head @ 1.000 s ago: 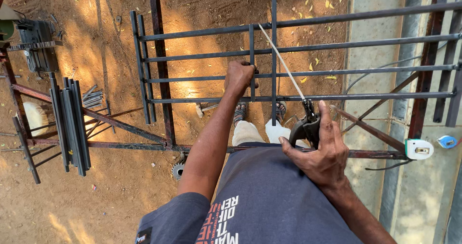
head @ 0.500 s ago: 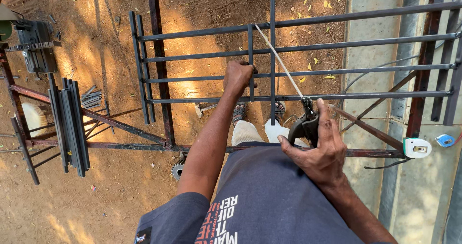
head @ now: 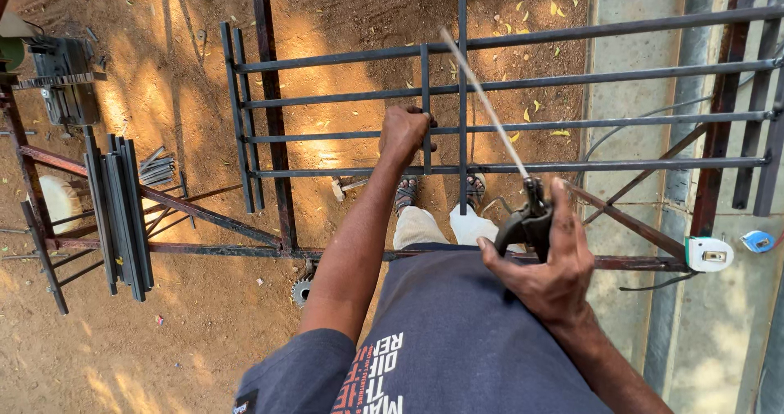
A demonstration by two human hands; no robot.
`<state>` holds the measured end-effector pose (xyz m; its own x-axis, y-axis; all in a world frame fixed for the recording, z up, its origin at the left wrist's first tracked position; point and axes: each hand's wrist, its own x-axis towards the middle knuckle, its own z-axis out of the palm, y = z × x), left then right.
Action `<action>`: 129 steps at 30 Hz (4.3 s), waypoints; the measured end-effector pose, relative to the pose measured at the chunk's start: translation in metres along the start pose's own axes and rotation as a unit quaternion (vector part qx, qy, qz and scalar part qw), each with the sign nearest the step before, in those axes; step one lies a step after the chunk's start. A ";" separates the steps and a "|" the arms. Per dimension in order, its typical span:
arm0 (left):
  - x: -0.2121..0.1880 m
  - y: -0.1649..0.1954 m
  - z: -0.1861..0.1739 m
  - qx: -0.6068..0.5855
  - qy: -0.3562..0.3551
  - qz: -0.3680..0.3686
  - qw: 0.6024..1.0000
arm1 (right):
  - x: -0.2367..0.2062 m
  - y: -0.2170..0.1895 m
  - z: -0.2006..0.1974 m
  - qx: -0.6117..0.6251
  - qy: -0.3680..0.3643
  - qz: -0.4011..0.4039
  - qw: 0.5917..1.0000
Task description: The person measures the spacing on a metal frame with a tape measure and welds metal rods onto the frame using a welding torch and rod.
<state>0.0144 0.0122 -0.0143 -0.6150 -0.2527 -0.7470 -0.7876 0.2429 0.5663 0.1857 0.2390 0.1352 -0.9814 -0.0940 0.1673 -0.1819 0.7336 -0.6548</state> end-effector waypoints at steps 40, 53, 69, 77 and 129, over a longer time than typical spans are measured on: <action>-0.002 -0.006 0.000 -0.119 -0.038 0.061 0.990 | -0.002 0.100 -0.075 -0.129 0.275 0.196 0.932; 0.016 -0.016 0.002 -0.066 -0.017 0.048 0.997 | -0.004 0.092 -0.078 -0.097 0.251 0.225 0.936; -0.001 0.005 -0.001 -0.085 -0.033 0.053 0.994 | -0.017 0.097 -0.074 -0.061 0.249 0.155 0.954; -0.007 0.009 -0.004 -0.066 -0.025 0.020 0.997 | -0.008 0.045 -0.051 -0.037 0.152 0.104 0.982; 0.006 -0.004 -0.007 -0.058 -0.031 0.038 0.997 | -0.002 0.021 0.013 0.083 0.002 0.063 0.995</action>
<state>0.0135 0.0037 -0.0185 -0.6724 -0.1776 -0.7186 -0.7402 0.1488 0.6558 0.1834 0.2458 0.1116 -0.9969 -0.0059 0.0788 -0.0656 0.6187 -0.7829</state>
